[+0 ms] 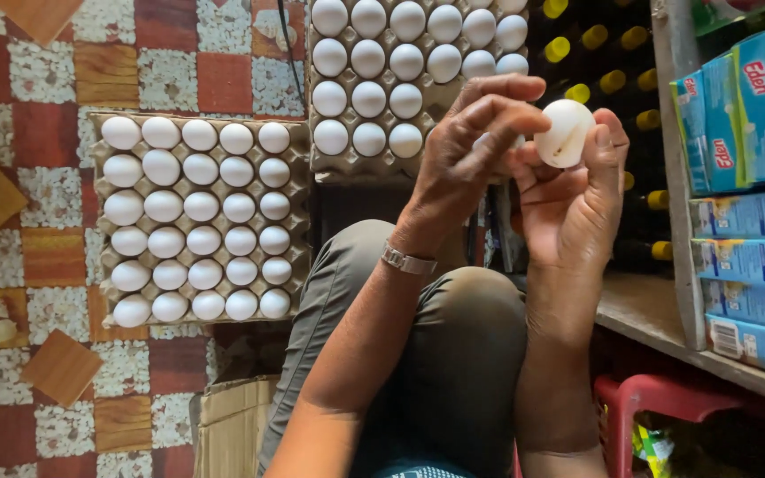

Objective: Inspecting eggs for cracks by picking them up individually from a tray, rotating them, and repositioning them.

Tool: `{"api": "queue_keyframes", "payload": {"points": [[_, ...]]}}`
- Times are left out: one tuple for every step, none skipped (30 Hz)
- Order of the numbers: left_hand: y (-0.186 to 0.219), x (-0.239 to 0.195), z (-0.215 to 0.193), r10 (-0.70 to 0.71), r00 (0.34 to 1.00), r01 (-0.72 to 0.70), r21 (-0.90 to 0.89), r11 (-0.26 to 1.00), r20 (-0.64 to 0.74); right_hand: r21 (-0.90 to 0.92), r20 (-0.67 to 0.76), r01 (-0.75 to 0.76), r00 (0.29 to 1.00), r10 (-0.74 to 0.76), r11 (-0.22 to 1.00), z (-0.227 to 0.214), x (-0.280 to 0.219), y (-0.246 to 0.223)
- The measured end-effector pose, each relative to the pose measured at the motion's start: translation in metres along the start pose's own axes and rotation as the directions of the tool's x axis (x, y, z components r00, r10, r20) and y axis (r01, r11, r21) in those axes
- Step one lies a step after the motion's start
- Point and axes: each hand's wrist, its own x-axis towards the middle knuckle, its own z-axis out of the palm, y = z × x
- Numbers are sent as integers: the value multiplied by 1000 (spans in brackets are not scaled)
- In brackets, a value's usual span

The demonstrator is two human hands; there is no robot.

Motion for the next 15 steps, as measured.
{"api": "queue_keyframes", "payload": {"points": [[3, -1, 0, -28, 999, 27, -26, 999, -18, -5, 11, -30, 999, 30, 1000, 2, -4, -2], [6, -3, 1, -57, 998, 55, -53, 997, -37, -12, 21, -61, 998, 61, 998, 3, -7, -4], [5, -5, 1, -55, 998, 53, -52, 997, -38, -12, 23, -61, 998, 61, 998, 1, -8, -3], [5, -7, 1, -86, 996, 86, -27, 996, -8, 20, 65, -71, 995, 70, 997, -1, -9, -3], [5, -8, 1, -119, 993, 119, 0, 993, 21, 52, 107, -83, 991, 77, 995, -3, -9, -2], [7, -9, 2, -115, 993, 115, 1, 993, 21, 53, 111, -82, 991, 76, 995, -4, -9, -2], [8, -10, 2, -155, 986, 153, 43, 987, 54, 75, 131, -95, 988, 85, 993, -6, -9, -1], [10, -11, 3, -199, 976, 192, 85, 978, 87, 97, 148, -108, 985, 93, 989, -8, -9, -1], [14, -13, 3, -199, 976, 192, 86, 978, 87, 99, 147, -108, 985, 93, 989, -6, -12, -1], [17, -14, 3, -196, 976, 189, 81, 979, 93, 80, 143, -106, 985, 93, 991, -3, -14, -2], [21, -15, 2, -192, 976, 186, 75, 980, 98, 62, 138, -104, 986, 94, 993, 0, -15, -2], [21, -14, 2, -193, 977, 187, 73, 980, 96, 59, 138, -105, 986, 96, 993, -1, -15, -2], [20, -14, 1, -229, 969, 227, 36, 973, 94, 48, 115, -73, 991, 68, 996, -2, -14, -2], [19, -13, 0, -265, 960, 267, -5, 964, 93, 33, 91, -41, 995, 38, 999, -2, -13, -1], [18, -12, -2, -265, 960, 267, -10, 964, 91, 27, 91, -41, 995, 38, 999, -3, -12, -1]]}}
